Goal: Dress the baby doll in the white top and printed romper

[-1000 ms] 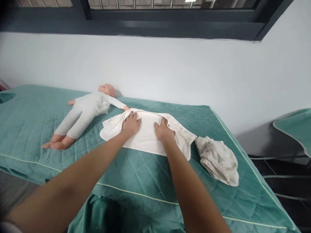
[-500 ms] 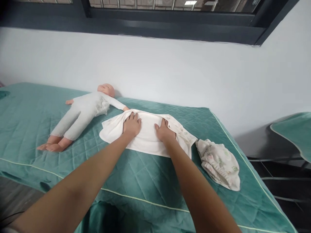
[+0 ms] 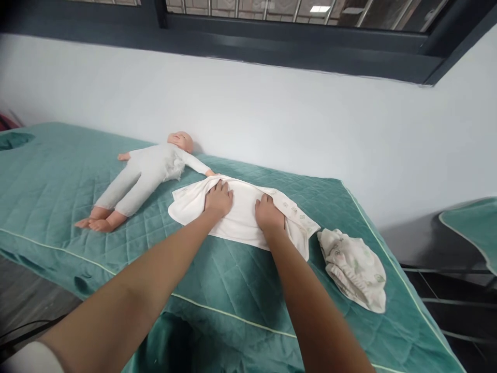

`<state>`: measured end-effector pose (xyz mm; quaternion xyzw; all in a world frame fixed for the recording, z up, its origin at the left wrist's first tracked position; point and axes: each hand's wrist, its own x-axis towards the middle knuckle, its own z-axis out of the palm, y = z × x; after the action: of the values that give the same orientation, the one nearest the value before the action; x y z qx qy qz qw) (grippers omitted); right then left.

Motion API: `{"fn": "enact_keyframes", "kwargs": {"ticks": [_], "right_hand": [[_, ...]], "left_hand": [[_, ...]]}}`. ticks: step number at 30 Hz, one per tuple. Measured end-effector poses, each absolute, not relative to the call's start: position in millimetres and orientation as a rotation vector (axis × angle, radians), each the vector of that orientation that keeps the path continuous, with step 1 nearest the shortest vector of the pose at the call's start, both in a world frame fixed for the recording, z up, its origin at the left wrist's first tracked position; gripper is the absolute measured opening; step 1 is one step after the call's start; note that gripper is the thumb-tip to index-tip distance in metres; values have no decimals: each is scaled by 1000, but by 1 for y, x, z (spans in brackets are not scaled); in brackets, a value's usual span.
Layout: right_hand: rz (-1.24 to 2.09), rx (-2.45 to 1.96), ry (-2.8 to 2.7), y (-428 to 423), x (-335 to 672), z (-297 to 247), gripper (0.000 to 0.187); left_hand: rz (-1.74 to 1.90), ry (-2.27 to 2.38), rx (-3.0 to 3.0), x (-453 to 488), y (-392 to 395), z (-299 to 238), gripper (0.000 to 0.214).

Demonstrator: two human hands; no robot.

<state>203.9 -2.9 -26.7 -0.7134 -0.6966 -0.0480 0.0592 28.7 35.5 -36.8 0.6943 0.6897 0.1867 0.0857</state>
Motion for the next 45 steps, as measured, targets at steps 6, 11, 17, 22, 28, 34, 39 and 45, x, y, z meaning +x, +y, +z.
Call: {"fn": "enact_keyframes", "kwargs": {"ticks": [6, 11, 17, 22, 28, 34, 39, 45], "right_hand": [[-309, -1971, -2352, -18, 196, -16, 30], [-360, -1919, -2407, -14, 199, -18, 32], [-380, -1909, -2412, -10, 200, -20, 38], [-387, -1908, -2383, -8, 202, -22, 38], [-375, -1923, -2327, -7, 203, -24, 36], [-367, -1912, -2297, -5, 202, -23, 37], [-333, -1906, -2260, -5, 202, -22, 36], [-317, -1896, -2247, -5, 203, -23, 35]], "left_hand": [[656, 2022, 2082, 27, 30, -35, 56], [795, 1976, 2100, 25, 28, -33, 48], [984, 1849, 2133, 24, 13, -22, 39], [1387, 1611, 1927, -12, -5, -24, 34], [1204, 2138, 1804, -109, 6, -40, 31], [958, 2190, 1820, -125, 22, -48, 24], [1319, 2189, 1710, -124, 38, -39, 30], [1519, 2017, 2005, -109, 27, -27, 31]]}}
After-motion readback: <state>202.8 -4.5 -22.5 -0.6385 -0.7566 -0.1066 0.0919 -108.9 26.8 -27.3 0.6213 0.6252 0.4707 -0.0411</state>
